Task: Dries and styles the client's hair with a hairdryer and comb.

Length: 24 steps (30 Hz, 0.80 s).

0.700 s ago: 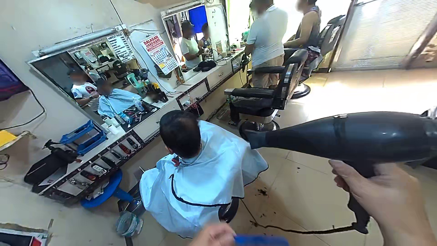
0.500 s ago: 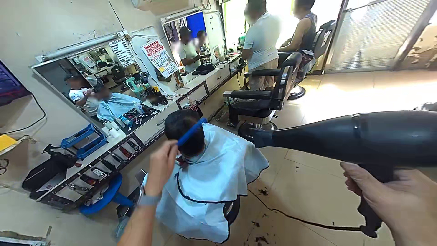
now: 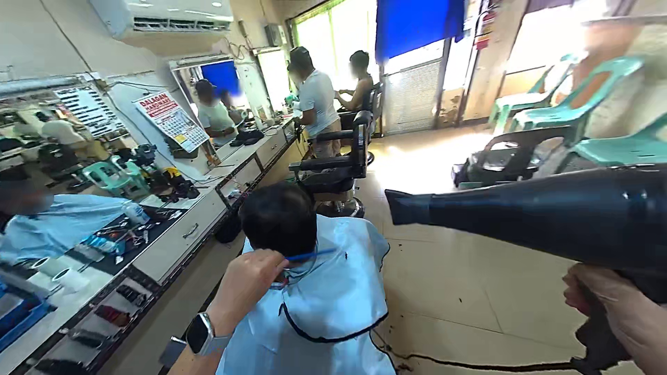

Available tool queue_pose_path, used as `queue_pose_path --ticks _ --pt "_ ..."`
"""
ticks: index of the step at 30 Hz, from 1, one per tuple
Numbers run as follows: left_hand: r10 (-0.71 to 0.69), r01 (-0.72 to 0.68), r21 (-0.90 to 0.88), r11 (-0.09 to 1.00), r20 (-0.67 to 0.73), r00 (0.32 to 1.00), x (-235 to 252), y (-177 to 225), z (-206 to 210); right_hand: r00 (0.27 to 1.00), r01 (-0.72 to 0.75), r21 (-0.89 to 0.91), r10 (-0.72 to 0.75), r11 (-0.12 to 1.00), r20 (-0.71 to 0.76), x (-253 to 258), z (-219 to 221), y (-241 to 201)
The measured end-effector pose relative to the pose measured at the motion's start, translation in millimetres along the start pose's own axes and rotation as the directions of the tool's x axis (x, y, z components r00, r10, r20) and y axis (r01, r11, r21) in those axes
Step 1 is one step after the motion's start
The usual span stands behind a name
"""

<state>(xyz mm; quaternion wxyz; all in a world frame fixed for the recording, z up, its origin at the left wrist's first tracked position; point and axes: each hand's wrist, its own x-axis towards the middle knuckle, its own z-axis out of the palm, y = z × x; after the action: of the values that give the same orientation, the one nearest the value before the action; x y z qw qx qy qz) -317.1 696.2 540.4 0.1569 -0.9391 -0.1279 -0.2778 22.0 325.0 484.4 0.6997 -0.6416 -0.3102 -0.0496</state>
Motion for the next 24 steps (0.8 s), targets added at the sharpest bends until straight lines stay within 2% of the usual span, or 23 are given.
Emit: queue_pose_path --ticks 2,3,6,7,11,13,15,17,18,19,22,24 --pt "-0.012 0.008 -0.024 1.000 -0.154 0.988 5 -13 -8 1.000 -0.001 0.034 0.001 0.999 0.004 -21 5 -16" --pt "0.010 -0.013 -0.018 1.000 -0.182 0.983 7 -20 -6 1.000 0.013 0.032 -0.012 0.999 -0.014 -31 10 -25" --pt "0.161 -0.172 -0.063 0.983 -0.147 0.976 5 -33 5 0.994 0.069 -0.035 -0.071 0.997 -0.077 -56 20 -48" --pt "0.175 -0.195 -0.103 0.975 -0.176 0.969 7 -37 4 0.994 0.084 -0.034 -0.086 0.996 -0.071 -62 23 -57" --pt "0.074 -0.142 -0.202 0.969 -0.310 0.948 31 -82 -8 0.983 0.149 -0.040 -0.152 0.988 -0.101 -86 40 -94" --pt "-0.008 -0.060 -0.240 0.969 -0.275 0.961 48 -112 -8 0.977 0.153 -0.081 -0.163 0.985 -0.136 -96 48 -110" --pt "-0.207 0.167 -0.246 0.955 -0.142 0.968 59 -133 -8 0.972 0.154 -0.093 -0.168 0.984 -0.166 -105 55 -123" --pt "-0.419 0.397 -0.213 0.893 -0.070 0.905 62 -137 -11 0.962 0.173 -0.102 -0.190 0.980 -0.194 -115 59 -132" --pt "-0.448 0.418 -0.217 0.882 -0.112 0.887 56 -132 -12 0.958 0.178 -0.114 -0.199 0.977 -0.208 -121 60 -134" --pt "-0.417 0.370 -0.250 0.895 -0.173 0.892 47 -122 -13 0.954 0.178 -0.117 -0.200 0.977 -0.224 -127 62 -137" --pt "-0.133 -0.011 -0.393 0.920 -0.338 0.932 26 -99 5 0.944 0.153 -0.134 -0.185 0.979 -0.274 -146 65 -148" --pt "-0.063 -0.098 -0.420 0.902 -0.353 0.933 28 -108 19 0.933 0.166 -0.152 -0.205 0.974 -0.295 -157 71 -156"
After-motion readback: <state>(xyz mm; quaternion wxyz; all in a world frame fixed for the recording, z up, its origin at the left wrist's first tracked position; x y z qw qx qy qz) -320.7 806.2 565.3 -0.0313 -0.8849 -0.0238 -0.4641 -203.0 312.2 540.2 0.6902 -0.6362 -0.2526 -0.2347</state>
